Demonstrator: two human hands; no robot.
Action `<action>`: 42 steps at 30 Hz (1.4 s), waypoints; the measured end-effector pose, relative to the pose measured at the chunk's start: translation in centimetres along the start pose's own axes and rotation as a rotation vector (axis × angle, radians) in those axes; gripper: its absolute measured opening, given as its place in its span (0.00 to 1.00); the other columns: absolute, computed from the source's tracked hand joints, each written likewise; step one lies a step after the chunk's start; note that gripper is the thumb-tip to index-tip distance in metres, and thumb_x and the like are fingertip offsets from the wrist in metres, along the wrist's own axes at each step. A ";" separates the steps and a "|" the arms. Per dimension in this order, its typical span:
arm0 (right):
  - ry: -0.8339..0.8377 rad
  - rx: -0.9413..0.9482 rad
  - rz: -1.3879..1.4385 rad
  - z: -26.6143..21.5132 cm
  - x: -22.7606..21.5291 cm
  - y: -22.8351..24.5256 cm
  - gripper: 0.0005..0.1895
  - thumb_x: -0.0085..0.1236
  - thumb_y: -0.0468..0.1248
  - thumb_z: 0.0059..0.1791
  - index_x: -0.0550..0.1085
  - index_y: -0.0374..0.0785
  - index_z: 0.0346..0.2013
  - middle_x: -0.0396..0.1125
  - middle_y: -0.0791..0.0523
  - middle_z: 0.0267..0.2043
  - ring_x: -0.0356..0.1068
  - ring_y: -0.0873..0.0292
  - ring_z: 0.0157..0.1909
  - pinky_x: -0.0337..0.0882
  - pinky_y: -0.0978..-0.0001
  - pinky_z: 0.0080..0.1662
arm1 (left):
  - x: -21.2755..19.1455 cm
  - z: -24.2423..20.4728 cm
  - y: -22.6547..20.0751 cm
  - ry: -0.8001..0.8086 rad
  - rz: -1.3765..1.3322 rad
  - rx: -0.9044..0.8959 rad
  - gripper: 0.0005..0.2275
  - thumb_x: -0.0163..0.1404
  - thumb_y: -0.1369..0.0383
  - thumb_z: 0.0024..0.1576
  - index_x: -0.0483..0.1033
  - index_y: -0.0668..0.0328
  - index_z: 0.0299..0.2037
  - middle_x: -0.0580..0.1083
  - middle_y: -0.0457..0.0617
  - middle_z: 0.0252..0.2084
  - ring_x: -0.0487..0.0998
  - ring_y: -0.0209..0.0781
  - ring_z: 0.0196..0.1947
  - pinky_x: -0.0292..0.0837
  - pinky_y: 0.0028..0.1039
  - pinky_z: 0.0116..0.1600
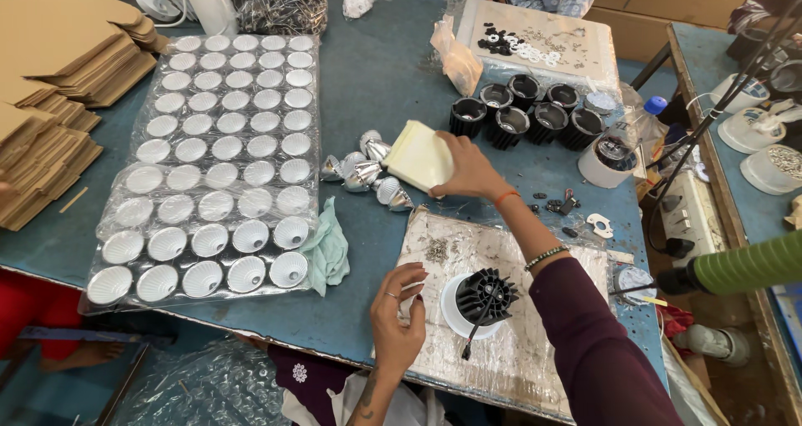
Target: The person uses a green electric screwdriver to fasten screws into a black finned motor component. They repeatedly pick up screws, align the tool, and drive the screws into the component while holding it steady with the other hand.
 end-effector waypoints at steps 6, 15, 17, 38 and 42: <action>-0.052 0.033 0.028 -2.1 -1.7 -1.2 0.61 0.75 0.56 0.28 0.58 0.42 0.70 0.60 0.44 0.60 0.62 0.40 0.63 0.65 0.51 0.62 | -0.1 0.1 0.1 -0.005 0.024 -0.025 0.17 0.44 0.87 0.50 0.78 0.67 0.47 0.76 0.55 0.56 0.82 0.46 0.53 0.82 0.30 0.54; -0.222 -0.093 0.192 -4.4 -3.8 0.0 0.60 0.75 0.51 0.31 0.56 0.39 0.72 0.59 0.46 0.65 0.61 0.43 0.67 0.64 0.52 0.65 | -0.2 -0.2 1.2 -0.014 -0.017 -0.037 0.16 0.45 0.86 0.51 0.78 0.66 0.47 0.76 0.54 0.56 0.81 0.44 0.54 0.82 0.30 0.55; -0.214 -0.135 0.225 -5.2 -4.6 1.2 0.60 0.75 0.50 0.32 0.55 0.39 0.73 0.58 0.46 0.66 0.61 0.44 0.68 0.64 0.53 0.65 | -0.2 -0.2 2.0 -0.034 -0.068 -0.073 0.16 0.47 0.85 0.53 0.76 0.66 0.50 0.76 0.54 0.56 0.81 0.44 0.55 0.81 0.30 0.56; -0.027 -0.348 0.755 -8.0 -6.1 12.1 0.28 0.54 0.23 0.47 0.69 0.35 0.63 0.67 0.49 0.63 0.69 0.54 0.63 0.68 0.59 0.65 | -2.5 10.4 -4.6 -0.077 0.335 0.409 0.58 0.75 0.62 0.35 0.45 0.55 0.75 0.56 0.63 0.72 0.58 0.62 0.72 0.57 0.50 0.73; -0.381 -0.313 0.542 -11.7 -8.6 13.4 0.20 0.47 0.19 0.48 0.78 0.37 0.48 0.77 0.52 0.47 0.79 0.57 0.45 0.76 0.67 0.47 | -3.2 10.0 -4.6 -0.130 0.548 0.438 0.56 0.74 0.62 0.33 0.50 0.54 0.73 0.57 0.65 0.67 0.58 0.67 0.68 0.60 0.53 0.70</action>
Point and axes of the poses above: each hand's wrist, its own z-axis towards the middle knuckle, its own x-axis out of the palm, y = z × x, the point moved 3 cm from there along z, towards the middle knuckle
